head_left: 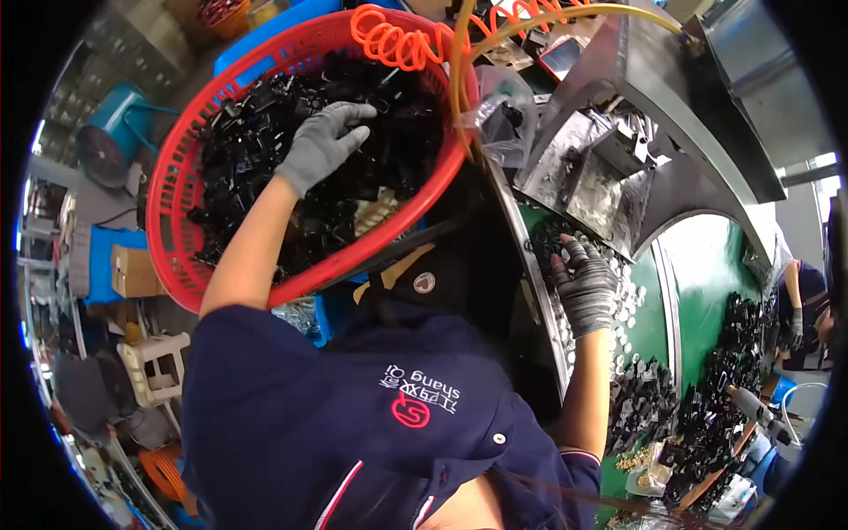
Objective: The recorder is assembling small black plastic components and metal pins using a pneumatic screwdriver and an industrial press machine at a factory workstation.
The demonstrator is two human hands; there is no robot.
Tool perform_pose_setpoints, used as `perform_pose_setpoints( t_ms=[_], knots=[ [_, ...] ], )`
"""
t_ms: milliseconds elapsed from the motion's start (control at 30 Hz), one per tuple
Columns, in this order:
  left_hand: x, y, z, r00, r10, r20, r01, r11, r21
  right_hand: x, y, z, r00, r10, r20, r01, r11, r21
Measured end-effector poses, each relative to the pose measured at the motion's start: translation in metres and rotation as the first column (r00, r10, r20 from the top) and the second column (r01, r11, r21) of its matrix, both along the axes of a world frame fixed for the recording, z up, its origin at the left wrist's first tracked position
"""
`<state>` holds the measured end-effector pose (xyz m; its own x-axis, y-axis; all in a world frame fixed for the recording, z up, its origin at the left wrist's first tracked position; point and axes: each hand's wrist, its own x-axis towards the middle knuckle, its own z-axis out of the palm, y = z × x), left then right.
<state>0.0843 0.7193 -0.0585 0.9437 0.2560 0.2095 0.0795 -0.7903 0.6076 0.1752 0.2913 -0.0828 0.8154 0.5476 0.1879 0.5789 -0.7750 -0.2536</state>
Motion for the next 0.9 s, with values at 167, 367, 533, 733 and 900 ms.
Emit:
perform_pose_setpoints(
  t_ms=[167, 367, 533, 733, 900],
  knots=[
    [0.057, 0.035, -0.078, 0.987, 0.084, -0.134, -0.014, 0.890, 0.456, 0.002, 0.013, -0.012, 0.997, -0.048, 0.054, 0.055, 0.990, -0.130],
    [0.117, 0.021, -0.112, 0.994, -0.045, -0.103, 0.062, 0.984, 0.168, 0.005, 0.024, -0.015, 0.980, -0.191, -0.063, 0.190, 0.982, -0.025],
    [0.118, 0.028, -0.175, 0.997, -0.082, 0.005, 0.082, 0.996, 0.026, 0.005, 0.039, 0.014, 0.843, -0.313, -0.439, 0.464, 0.834, 0.297],
    [0.118, 0.028, -0.168, 0.996, -0.055, 0.069, 0.059, 0.997, -0.051, 0.006, 0.007, 0.016, 0.752, -0.320, -0.576, 0.636, 0.580, 0.509],
    [0.116, 0.014, -0.128, 0.999, 0.041, 0.008, -0.038, 0.982, -0.183, -0.023, -0.017, 0.021, 0.771, -0.186, -0.609, 0.621, 0.430, 0.656]
  ],
)
